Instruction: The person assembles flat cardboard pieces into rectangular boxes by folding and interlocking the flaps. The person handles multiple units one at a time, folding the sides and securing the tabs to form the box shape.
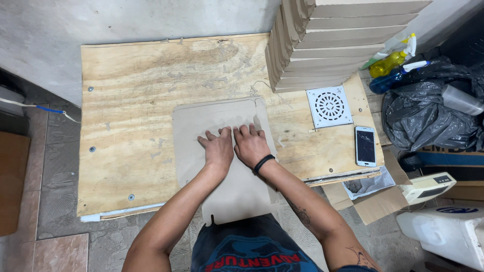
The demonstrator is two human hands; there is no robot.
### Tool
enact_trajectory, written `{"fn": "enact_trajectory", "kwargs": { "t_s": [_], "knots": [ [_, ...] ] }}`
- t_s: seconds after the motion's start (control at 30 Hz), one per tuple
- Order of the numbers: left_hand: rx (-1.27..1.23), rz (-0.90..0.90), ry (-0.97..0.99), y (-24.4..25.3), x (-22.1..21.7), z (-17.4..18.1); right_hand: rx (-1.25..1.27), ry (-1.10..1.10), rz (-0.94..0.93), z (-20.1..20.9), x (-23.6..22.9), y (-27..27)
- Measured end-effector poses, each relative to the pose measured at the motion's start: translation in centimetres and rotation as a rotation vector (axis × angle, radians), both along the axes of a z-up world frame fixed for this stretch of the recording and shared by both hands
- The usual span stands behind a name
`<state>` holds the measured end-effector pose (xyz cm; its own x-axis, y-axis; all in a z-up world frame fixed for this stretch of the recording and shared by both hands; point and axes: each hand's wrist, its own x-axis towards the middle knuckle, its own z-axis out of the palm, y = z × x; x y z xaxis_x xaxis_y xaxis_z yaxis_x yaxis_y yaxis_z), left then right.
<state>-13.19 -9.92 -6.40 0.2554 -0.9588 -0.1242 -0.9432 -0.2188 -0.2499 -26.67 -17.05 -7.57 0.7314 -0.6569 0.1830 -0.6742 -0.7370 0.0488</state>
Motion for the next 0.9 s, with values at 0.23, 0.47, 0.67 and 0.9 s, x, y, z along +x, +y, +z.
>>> {"fn": "enact_trajectory", "kwargs": {
  "t_s": [0.23, 0.47, 0.67, 0.9],
  "knots": [
    [0.103, 0.06, 0.093, -0.2, 0.3, 0.2, -0.097, 0.132, 0.014, -2.8, 3.1, -1.3],
    [0.172, 0.131, 0.143, 0.3, -0.3, 2.9, -0.252, 0.074, 0.148, -4.0, 3.1, -1.6],
    [0.148, 0.11, 0.229, -0.2, 1.1, 2.1, -0.146, 0.078, 0.179, -4.3, 1.6, -3.5],
    [0.099, 0.081, 0.333, -0.1, 3.7, 3.8, 0.345, -0.096, -0.036, 3.9, 0.2, -4.0]
  ]
}}
